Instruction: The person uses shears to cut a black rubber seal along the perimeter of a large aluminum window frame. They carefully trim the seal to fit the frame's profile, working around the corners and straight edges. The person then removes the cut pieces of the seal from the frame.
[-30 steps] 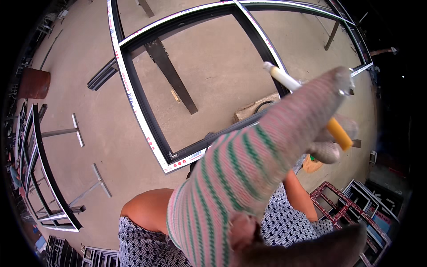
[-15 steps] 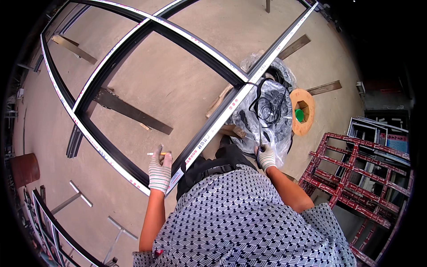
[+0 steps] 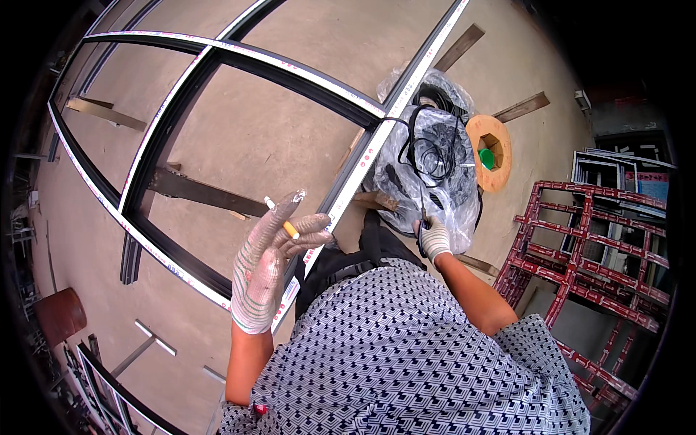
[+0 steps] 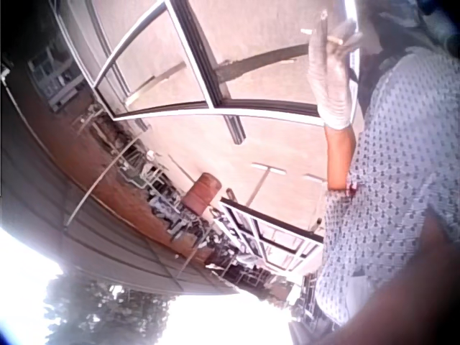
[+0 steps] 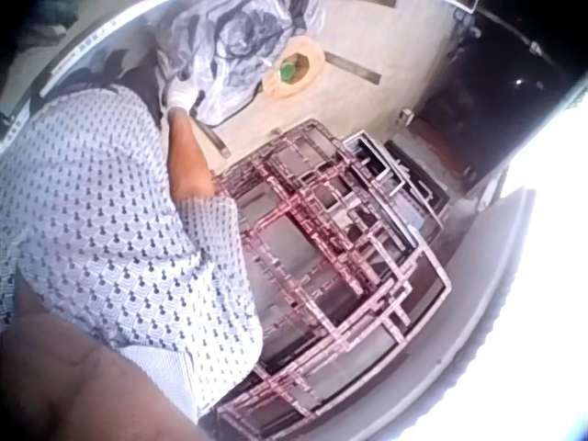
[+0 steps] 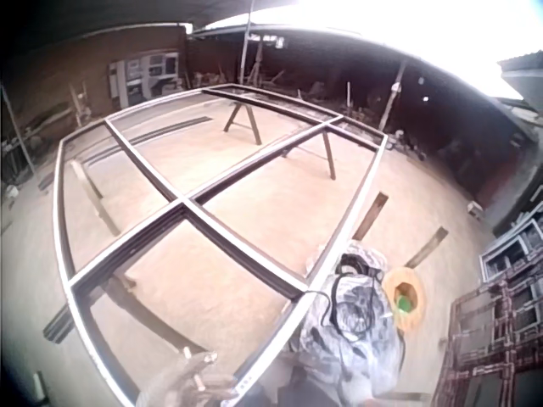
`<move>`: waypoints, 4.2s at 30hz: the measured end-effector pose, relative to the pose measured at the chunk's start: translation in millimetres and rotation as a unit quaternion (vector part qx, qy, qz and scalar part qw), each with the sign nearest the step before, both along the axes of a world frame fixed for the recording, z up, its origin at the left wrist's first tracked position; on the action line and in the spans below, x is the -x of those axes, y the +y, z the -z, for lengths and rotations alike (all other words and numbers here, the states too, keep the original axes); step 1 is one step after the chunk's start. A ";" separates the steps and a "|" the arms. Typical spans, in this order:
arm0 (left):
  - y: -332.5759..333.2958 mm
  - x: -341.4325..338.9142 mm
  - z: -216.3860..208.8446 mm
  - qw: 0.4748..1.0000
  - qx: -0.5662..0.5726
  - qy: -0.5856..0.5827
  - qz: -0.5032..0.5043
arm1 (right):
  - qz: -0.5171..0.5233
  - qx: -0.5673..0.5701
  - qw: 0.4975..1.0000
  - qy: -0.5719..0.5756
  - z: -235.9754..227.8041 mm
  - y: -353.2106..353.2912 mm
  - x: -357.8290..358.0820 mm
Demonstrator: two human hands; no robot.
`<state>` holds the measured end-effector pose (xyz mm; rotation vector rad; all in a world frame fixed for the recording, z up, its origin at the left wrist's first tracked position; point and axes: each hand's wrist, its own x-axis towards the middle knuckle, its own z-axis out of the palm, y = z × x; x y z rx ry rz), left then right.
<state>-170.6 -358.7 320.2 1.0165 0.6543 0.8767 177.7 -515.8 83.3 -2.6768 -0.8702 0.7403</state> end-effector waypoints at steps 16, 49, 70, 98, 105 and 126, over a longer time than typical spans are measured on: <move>-25.4 -24.7 -81.0 0.944 -0.129 -0.240 0.187 | 0.066 0.067 0.994 0.053 7.0 -42.1 -0.7; -48.9 28.3 127.0 0.856 0.202 0.148 -0.452 | 0.033 -0.011 0.996 0.087 91.3 -74.4 -81.4; -52.9 163.4 188.1 0.817 -0.092 0.554 -0.131 | 0.291 -0.022 0.932 0.216 4.2 -156.8 94.6; -76.0 213.9 221.7 0.640 -0.437 0.632 0.018 | 0.467 -0.005 0.838 0.282 23.0 -392.5 294.4; -72.5 217.2 212.3 0.648 -0.455 0.610 0.000 | 0.517 -0.057 0.818 0.245 9.7 -400.8 329.1; 36.5 292.6 208.9 0.656 -0.549 0.461 0.235 | 0.449 -0.210 0.849 0.182 -38.5 -145.1 449.0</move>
